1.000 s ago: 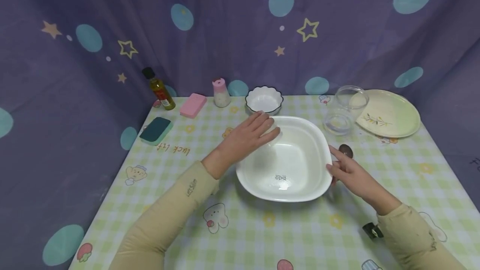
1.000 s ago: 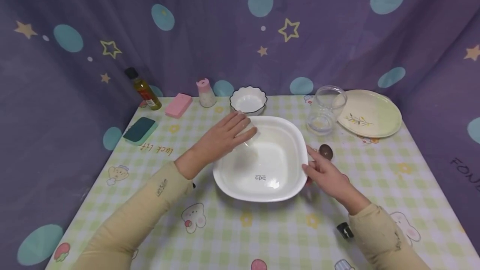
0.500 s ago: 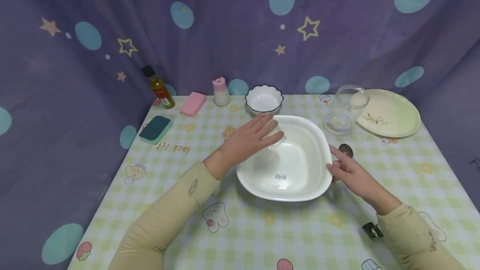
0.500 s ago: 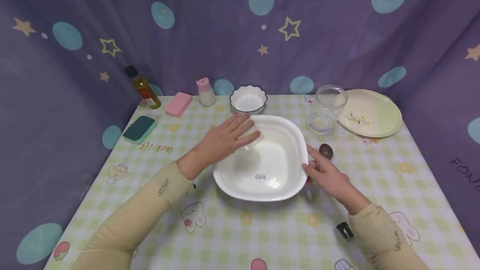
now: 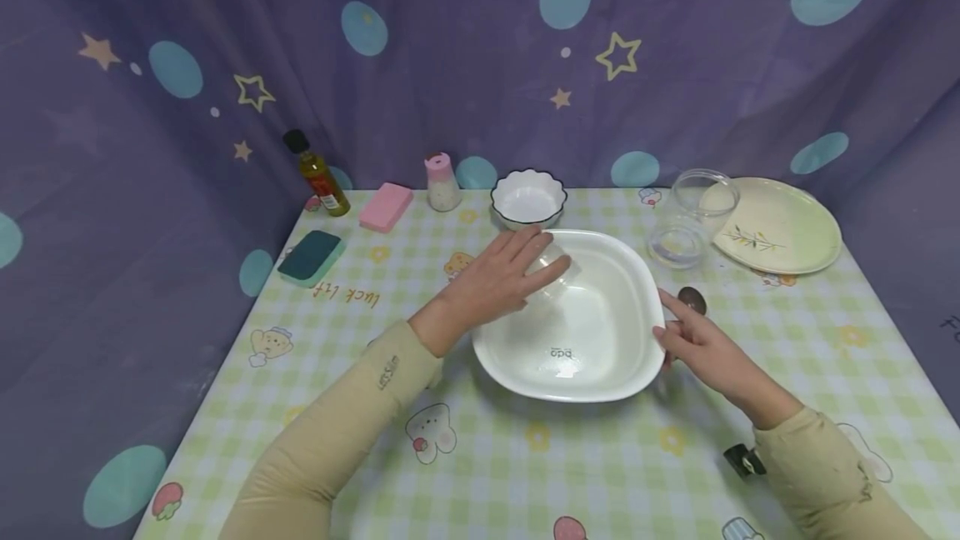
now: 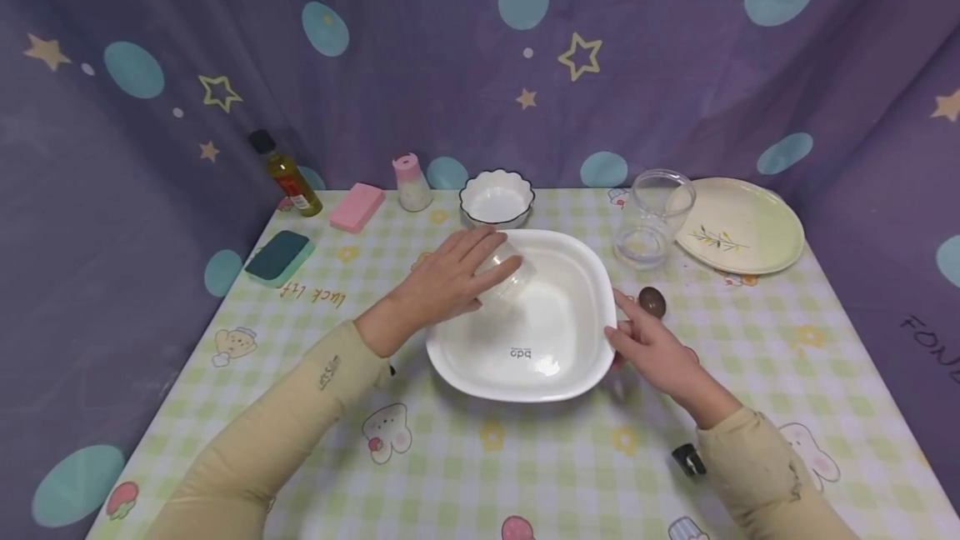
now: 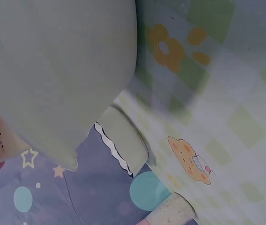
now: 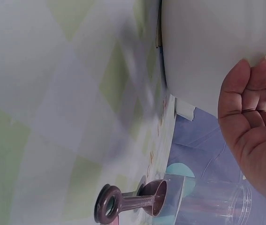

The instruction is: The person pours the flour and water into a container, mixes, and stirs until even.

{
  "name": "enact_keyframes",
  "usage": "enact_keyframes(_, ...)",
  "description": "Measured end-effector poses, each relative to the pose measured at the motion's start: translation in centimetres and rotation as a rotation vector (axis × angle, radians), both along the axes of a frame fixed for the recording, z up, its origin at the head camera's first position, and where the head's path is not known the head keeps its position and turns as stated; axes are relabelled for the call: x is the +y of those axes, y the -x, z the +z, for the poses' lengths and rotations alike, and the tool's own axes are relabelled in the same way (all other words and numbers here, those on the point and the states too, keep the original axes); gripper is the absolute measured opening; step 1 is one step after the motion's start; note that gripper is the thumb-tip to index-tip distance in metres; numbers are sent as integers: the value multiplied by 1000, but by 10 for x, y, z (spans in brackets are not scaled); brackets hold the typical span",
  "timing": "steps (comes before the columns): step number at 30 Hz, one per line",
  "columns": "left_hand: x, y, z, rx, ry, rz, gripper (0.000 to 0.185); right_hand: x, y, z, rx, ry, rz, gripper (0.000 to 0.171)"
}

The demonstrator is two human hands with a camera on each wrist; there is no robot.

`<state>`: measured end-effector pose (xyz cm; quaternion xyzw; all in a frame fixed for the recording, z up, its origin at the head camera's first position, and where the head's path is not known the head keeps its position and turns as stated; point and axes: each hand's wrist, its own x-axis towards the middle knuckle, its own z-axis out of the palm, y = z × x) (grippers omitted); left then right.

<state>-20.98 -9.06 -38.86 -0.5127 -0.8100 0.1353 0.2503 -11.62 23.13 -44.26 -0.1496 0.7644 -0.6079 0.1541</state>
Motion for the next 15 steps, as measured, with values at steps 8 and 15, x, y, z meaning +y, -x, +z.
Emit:
enact_keyframes(8, 2, 1, 2, -23, -22, -43, 95, 1, 1, -1, -3, 1, 2, 65)
enact_keyframes(15, 2, 3, 2, -55, -37, -75, 95, 0, 0, 0, -8, -6, -3, 65)
